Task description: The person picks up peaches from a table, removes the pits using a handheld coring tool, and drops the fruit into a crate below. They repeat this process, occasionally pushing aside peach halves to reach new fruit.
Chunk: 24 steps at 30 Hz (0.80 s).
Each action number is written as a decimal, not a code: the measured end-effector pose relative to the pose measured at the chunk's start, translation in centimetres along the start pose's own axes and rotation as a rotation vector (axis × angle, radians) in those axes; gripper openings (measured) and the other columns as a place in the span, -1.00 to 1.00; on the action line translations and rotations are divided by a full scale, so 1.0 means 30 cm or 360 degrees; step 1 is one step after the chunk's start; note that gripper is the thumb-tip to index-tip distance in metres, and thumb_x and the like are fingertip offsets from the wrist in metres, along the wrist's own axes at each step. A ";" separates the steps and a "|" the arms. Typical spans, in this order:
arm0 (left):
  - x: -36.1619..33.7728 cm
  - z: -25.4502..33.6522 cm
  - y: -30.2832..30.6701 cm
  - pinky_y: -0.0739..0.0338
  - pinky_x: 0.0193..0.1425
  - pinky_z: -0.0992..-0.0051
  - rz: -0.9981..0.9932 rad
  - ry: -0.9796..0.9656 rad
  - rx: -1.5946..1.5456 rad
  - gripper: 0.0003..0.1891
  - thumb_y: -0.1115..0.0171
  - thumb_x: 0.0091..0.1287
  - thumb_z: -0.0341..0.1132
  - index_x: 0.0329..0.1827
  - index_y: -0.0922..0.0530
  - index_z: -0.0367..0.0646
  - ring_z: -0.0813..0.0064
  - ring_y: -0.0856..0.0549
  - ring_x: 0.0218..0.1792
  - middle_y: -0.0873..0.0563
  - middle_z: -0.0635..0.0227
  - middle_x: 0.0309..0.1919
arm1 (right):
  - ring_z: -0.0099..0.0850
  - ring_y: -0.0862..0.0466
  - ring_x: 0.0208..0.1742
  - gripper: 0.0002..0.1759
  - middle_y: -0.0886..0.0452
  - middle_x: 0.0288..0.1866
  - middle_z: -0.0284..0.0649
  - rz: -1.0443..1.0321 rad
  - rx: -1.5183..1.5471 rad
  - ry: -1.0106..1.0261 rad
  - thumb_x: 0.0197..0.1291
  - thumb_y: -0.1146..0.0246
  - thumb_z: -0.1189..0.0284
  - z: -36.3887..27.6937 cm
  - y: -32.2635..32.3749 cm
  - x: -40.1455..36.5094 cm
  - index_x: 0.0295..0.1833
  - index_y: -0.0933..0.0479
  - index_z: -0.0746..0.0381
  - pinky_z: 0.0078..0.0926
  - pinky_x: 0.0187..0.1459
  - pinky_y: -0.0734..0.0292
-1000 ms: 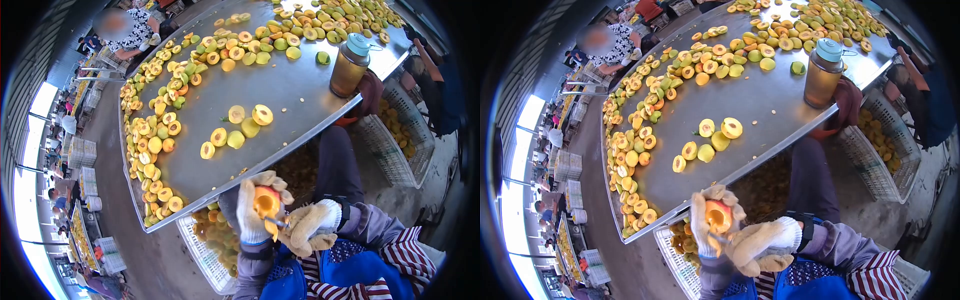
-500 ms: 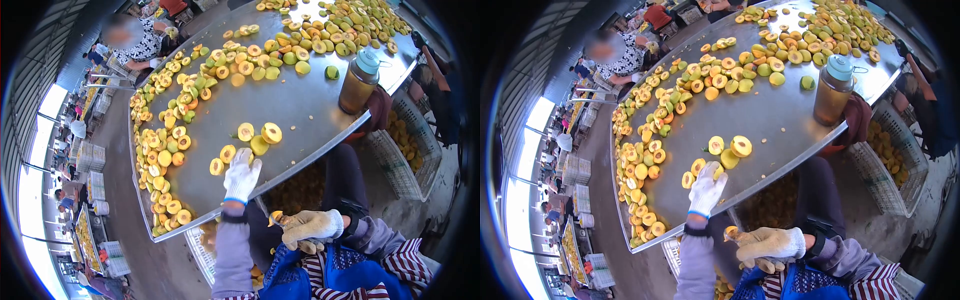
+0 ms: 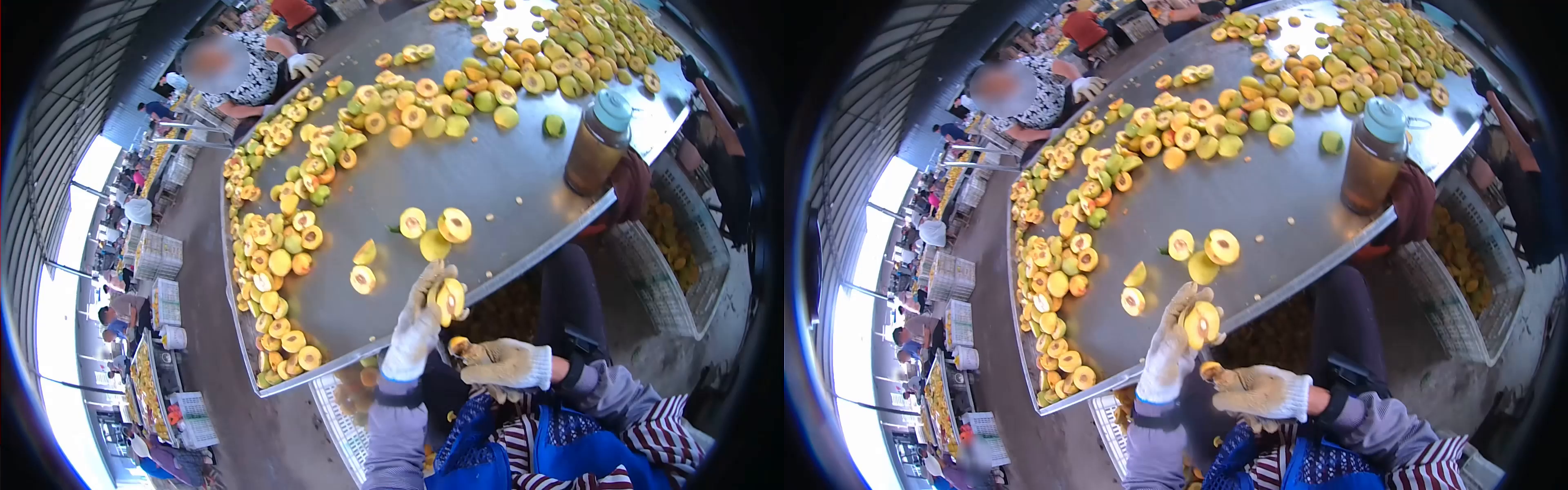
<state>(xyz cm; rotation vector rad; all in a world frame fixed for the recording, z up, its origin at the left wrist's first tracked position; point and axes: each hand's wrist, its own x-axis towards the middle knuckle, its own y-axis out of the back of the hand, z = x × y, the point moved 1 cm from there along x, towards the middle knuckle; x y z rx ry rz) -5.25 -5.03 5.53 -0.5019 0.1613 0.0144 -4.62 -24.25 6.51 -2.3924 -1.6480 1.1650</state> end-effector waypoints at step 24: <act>-0.179 0.042 -0.253 -0.63 0.03 0.33 0.0416 -0.0403 0.0519 -0.30 0.04 0.50 0.20 0.19 -0.51 -0.42 0.25 -0.73 -0.12 -0.69 -0.05 -0.02 | -0.61 -0.57 -0.66 -0.61 -0.59 -0.58 -0.36 -0.0073 -0.0023 0.0233 0.40 -0.18 0.07 -0.064 -0.083 -0.119 -0.18 -0.57 0.20 -0.67 -0.64 -0.42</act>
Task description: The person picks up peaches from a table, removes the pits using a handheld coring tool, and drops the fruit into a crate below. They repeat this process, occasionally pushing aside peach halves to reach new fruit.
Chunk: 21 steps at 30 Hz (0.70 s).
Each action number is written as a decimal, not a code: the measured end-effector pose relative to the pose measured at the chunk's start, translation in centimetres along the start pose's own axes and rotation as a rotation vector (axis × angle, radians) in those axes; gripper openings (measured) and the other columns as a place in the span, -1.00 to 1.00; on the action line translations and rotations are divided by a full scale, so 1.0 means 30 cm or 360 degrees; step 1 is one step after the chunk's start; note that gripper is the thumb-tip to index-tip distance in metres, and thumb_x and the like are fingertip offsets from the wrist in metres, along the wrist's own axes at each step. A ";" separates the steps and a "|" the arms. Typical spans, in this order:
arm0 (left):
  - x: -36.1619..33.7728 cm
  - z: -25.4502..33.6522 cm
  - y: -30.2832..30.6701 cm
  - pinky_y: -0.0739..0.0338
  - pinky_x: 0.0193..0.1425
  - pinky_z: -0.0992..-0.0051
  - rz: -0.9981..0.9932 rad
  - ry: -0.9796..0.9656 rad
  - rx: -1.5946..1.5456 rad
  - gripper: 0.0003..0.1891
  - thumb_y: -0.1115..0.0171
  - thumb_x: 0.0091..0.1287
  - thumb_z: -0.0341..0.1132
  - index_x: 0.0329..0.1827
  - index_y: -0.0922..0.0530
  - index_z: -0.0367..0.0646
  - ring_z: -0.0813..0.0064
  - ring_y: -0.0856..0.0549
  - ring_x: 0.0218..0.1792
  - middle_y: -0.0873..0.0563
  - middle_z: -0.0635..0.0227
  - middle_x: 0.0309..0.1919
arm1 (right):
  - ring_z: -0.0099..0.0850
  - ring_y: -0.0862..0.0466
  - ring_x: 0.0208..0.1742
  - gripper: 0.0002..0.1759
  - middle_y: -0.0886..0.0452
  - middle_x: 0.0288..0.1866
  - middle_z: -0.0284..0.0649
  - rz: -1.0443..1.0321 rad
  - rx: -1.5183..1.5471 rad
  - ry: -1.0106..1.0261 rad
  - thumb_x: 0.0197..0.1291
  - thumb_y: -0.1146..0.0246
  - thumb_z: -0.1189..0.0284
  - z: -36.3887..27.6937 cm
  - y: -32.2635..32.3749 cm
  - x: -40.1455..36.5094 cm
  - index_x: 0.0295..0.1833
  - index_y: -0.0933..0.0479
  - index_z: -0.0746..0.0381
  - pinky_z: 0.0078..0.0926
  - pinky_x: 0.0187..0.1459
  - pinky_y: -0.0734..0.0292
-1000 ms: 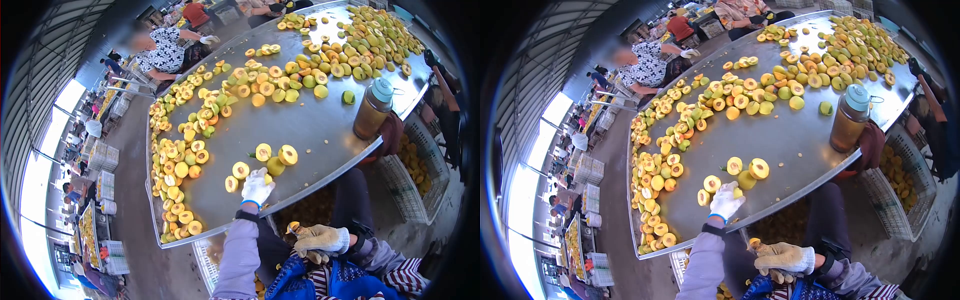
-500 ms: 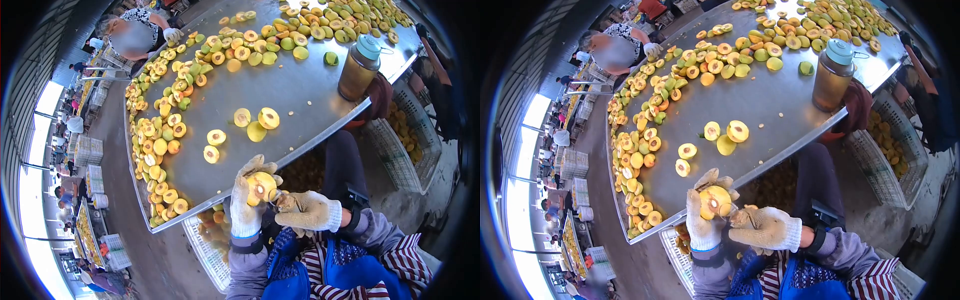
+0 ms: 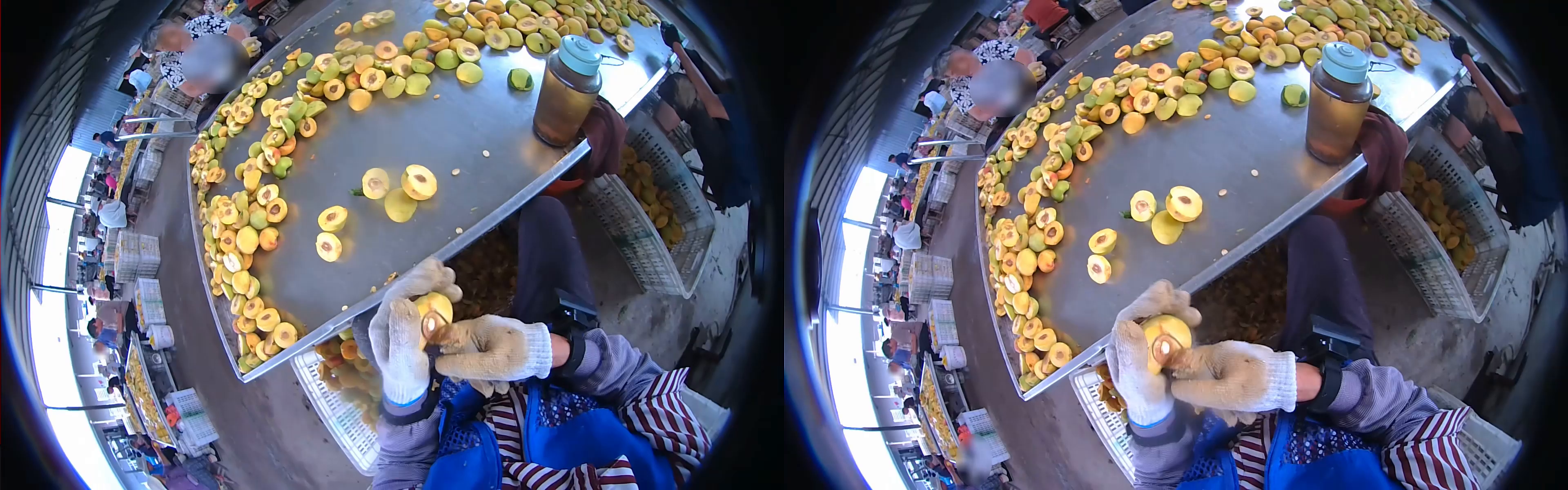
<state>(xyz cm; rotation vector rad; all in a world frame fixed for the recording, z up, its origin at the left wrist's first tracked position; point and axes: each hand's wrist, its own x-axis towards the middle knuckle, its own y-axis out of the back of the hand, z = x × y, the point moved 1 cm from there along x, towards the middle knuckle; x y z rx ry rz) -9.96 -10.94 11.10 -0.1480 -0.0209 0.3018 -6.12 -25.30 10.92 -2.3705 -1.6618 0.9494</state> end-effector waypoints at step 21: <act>0.088 0.048 0.014 -0.61 -0.13 0.51 -0.0361 0.0763 -0.0011 -0.25 0.09 0.51 0.27 0.05 -0.62 -0.41 0.45 -0.71 -0.28 -0.74 0.17 -0.24 | -0.55 -0.51 -0.77 -0.60 -0.56 -0.68 -0.26 -0.0131 0.0431 -0.0205 0.39 -0.22 0.12 0.052 0.040 -0.001 -0.31 -0.56 0.26 -0.65 -0.77 -0.36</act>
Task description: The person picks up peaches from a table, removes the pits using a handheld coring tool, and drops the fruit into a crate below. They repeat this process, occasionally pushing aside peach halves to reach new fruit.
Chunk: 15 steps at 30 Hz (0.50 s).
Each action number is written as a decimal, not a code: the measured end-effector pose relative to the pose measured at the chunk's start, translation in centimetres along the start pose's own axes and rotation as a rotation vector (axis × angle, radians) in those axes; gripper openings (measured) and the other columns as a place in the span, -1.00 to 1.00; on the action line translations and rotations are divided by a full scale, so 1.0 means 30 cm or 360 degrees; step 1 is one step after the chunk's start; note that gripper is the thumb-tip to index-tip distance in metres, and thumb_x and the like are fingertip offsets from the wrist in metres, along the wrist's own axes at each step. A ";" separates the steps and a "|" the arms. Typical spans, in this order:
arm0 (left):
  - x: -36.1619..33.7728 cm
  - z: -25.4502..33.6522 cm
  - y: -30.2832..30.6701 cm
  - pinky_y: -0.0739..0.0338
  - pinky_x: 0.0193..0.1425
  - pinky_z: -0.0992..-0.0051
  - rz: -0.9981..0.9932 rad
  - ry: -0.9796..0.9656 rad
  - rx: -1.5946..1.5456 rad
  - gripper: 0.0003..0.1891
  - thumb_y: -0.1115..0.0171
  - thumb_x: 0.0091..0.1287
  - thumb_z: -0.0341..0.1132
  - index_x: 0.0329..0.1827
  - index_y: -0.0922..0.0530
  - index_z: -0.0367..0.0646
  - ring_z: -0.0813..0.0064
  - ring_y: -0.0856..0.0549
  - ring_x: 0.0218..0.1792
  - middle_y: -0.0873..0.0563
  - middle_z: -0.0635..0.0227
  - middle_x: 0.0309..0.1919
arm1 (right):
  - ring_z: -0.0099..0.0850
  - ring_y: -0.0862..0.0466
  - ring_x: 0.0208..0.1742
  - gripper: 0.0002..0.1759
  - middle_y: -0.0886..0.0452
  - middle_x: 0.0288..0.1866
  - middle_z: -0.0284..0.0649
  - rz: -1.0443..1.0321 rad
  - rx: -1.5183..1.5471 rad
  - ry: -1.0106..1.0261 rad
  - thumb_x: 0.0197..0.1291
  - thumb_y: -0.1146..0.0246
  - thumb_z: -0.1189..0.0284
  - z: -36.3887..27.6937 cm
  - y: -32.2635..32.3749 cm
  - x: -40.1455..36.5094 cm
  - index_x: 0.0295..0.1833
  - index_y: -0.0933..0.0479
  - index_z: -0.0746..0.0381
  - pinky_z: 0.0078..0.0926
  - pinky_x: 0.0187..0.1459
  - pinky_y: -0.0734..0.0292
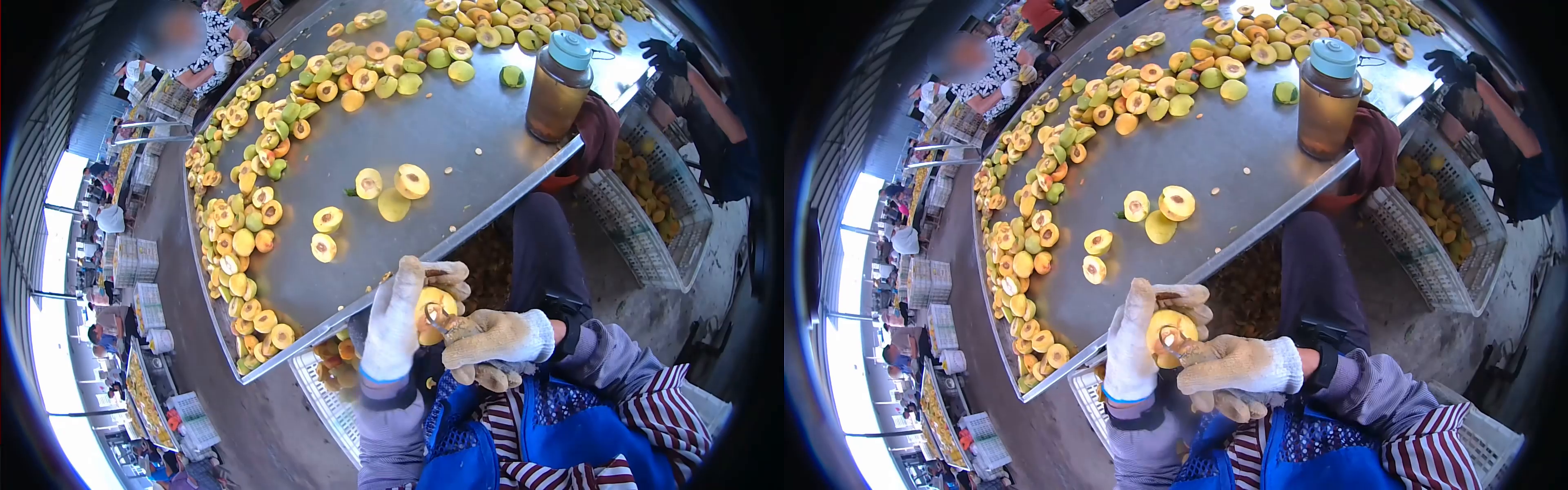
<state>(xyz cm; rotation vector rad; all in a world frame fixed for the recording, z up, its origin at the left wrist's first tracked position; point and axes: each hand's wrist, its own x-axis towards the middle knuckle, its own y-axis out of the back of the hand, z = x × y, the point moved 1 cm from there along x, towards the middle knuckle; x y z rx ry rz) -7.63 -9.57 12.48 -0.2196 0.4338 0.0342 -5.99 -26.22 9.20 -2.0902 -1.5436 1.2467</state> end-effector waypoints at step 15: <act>-0.065 -0.109 -0.065 -0.64 -0.02 0.38 0.0525 -0.0888 0.0442 -0.51 0.12 0.60 -0.10 0.17 -0.53 -0.42 0.30 -0.70 -0.16 -0.66 0.02 -0.01 | -0.50 -0.66 -0.55 -0.61 -0.66 -0.48 -0.19 -0.0180 -0.0180 -0.0078 0.44 -0.19 0.12 -0.002 0.007 -0.013 -0.11 -0.53 0.29 -0.59 -0.60 -0.53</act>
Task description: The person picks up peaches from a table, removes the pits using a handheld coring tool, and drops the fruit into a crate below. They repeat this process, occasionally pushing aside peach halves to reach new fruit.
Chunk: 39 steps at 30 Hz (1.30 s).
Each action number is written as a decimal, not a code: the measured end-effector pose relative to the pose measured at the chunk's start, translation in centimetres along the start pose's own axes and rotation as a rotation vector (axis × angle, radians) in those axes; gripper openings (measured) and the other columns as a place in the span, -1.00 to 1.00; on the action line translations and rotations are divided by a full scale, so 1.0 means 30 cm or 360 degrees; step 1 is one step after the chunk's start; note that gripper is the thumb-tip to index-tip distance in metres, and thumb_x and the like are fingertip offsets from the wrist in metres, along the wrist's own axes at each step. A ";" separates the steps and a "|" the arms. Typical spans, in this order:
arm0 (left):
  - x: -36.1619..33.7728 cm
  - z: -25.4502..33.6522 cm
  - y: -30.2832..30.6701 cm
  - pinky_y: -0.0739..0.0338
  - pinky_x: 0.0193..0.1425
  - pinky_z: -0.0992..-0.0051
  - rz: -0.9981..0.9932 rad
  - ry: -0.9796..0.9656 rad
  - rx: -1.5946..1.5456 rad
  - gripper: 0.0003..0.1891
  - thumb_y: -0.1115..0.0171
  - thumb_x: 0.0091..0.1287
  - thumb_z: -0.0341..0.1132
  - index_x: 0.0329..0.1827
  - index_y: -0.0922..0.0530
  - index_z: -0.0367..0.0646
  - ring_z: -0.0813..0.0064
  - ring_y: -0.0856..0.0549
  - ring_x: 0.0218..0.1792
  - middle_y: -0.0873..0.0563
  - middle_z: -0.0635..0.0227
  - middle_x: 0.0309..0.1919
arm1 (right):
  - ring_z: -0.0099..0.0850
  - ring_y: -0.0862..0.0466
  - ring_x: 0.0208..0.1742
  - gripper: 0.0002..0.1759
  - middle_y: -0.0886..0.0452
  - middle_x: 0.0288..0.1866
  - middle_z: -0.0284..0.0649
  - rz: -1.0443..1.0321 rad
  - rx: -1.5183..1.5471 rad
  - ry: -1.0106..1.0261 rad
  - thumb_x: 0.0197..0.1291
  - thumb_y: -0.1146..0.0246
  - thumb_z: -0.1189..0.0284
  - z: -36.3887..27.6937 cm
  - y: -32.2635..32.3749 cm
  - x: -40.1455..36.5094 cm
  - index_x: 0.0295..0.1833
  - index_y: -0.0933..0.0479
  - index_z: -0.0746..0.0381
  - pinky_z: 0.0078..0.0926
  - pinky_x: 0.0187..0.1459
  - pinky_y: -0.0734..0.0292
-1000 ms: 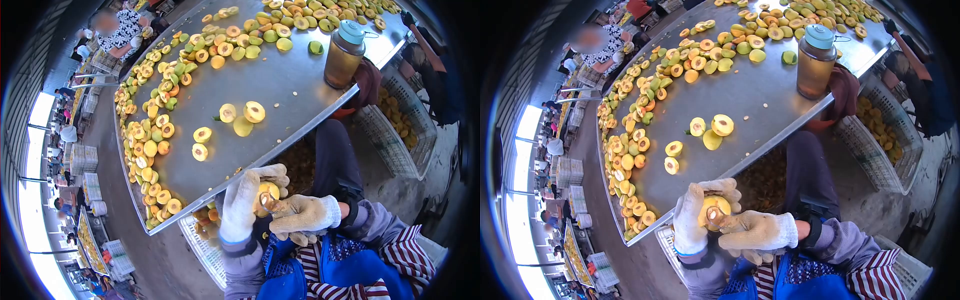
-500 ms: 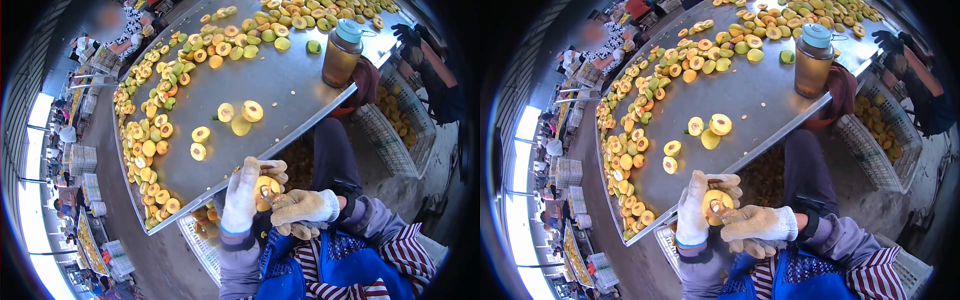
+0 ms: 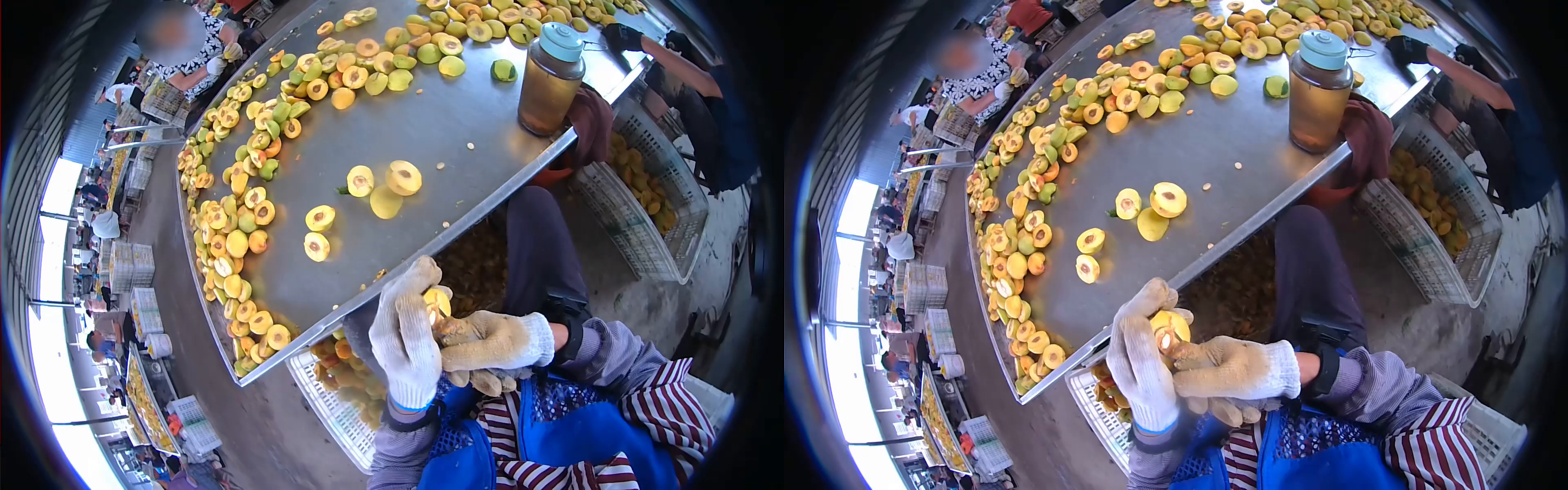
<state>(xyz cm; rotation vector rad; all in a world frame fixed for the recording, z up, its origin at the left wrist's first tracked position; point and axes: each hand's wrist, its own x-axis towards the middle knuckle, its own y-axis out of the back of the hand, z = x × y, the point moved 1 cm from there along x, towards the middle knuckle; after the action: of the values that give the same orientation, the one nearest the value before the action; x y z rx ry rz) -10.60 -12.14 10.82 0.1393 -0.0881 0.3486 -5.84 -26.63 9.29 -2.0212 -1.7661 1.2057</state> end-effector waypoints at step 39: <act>-0.008 -0.016 -0.039 -0.66 -0.18 0.29 -0.0264 0.0718 -0.1416 -0.42 -0.01 0.52 0.13 -0.06 -0.60 -0.35 0.16 -0.71 -0.27 -0.65 0.10 -0.26 | -0.61 -0.53 -0.72 -0.76 -0.56 -0.61 -0.31 -0.0791 0.1182 0.0129 0.39 -0.23 0.32 0.136 -0.012 0.024 -0.21 -0.55 0.29 -0.73 -0.71 -0.40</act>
<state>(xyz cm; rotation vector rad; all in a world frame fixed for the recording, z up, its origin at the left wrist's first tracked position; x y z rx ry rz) -10.39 -13.25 10.18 -0.8075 0.2173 0.1442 -8.88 -27.32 6.56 -1.1164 -1.3613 1.3097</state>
